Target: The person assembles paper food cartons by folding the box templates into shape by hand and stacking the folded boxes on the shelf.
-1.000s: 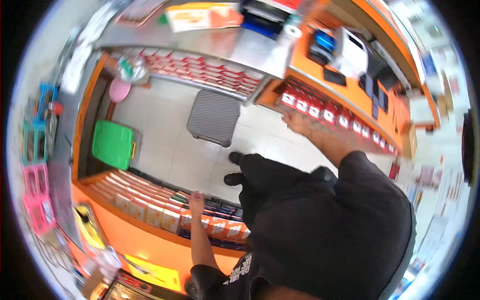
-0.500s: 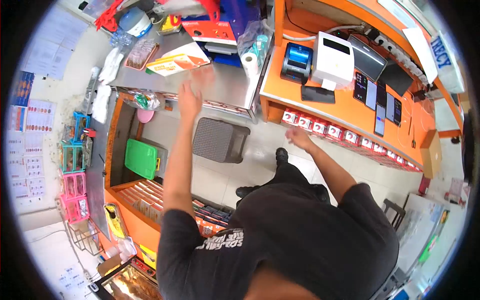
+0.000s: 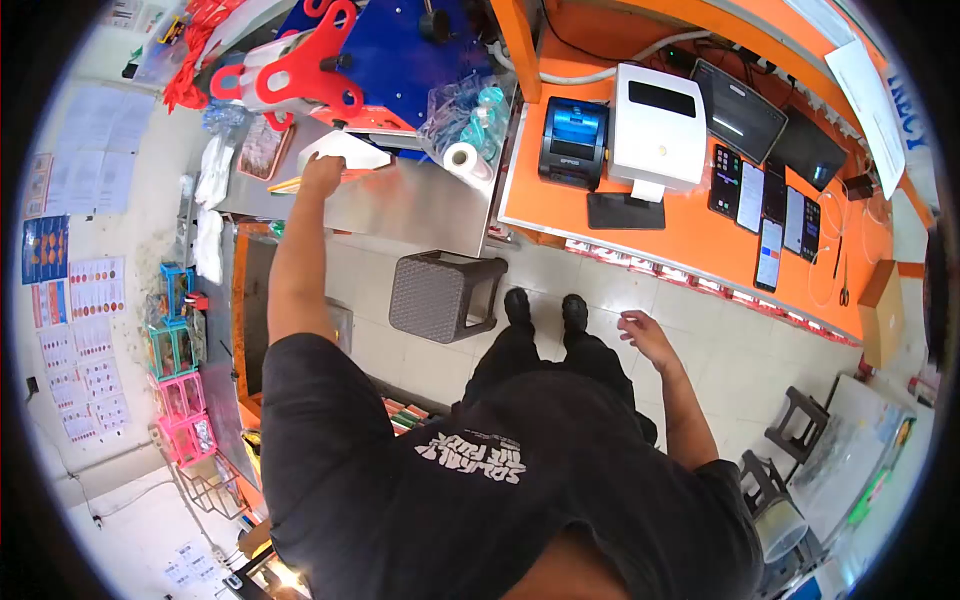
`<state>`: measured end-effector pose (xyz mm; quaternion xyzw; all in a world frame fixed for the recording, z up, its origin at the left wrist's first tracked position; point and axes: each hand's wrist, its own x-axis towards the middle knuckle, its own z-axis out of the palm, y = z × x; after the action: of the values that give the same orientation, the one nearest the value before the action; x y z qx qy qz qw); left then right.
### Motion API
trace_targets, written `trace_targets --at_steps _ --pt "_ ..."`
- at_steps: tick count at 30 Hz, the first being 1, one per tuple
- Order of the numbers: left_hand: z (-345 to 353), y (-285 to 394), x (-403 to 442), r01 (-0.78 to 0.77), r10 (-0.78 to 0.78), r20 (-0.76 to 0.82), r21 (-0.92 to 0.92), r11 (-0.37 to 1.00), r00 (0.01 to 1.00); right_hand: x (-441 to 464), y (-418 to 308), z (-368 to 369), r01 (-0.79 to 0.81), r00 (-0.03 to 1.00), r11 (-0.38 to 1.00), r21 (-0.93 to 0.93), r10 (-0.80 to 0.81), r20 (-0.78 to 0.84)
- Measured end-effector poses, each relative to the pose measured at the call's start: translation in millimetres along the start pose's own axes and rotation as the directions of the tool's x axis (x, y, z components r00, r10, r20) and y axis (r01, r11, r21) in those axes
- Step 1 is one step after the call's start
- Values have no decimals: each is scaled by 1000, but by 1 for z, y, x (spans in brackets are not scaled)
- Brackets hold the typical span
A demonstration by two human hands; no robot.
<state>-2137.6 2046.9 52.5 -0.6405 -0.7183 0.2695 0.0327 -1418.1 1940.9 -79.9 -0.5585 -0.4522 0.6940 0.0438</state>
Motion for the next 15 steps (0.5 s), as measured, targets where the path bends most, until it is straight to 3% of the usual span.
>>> trace_targets --at_steps 3,4,6,8,11,14,15 --pt "19 -26 5 -5 -8 -152 -85 996 988 0 -54 26 97 988 993 -60 -89 124" --pt "17 -36 0 -48 -24 -259 -267 962 965 3 -77 41 132 975 987 -92 -112 193" --pt "3 -50 -3 -98 -12 -217 -488 867 976 14 -121 81 340 903 930 -139 -282 323" --pt "12 -72 9 -123 -5 -175 -713 690 985 20 -180 130 413 849 888 -204 -294 438" --pt "6 -93 18 -246 247 -114 -752 612 962 61 -241 216 576 736 784 -231 -375 564" --pt "28 -111 34 -270 296 -122 -800 536 948 101 -300 305 728 648 636 -257 -516 560" --pt "26 -113 36 -267 308 -117 -818 509 944 115 -314 334 743 655 608 -278 -577 487"
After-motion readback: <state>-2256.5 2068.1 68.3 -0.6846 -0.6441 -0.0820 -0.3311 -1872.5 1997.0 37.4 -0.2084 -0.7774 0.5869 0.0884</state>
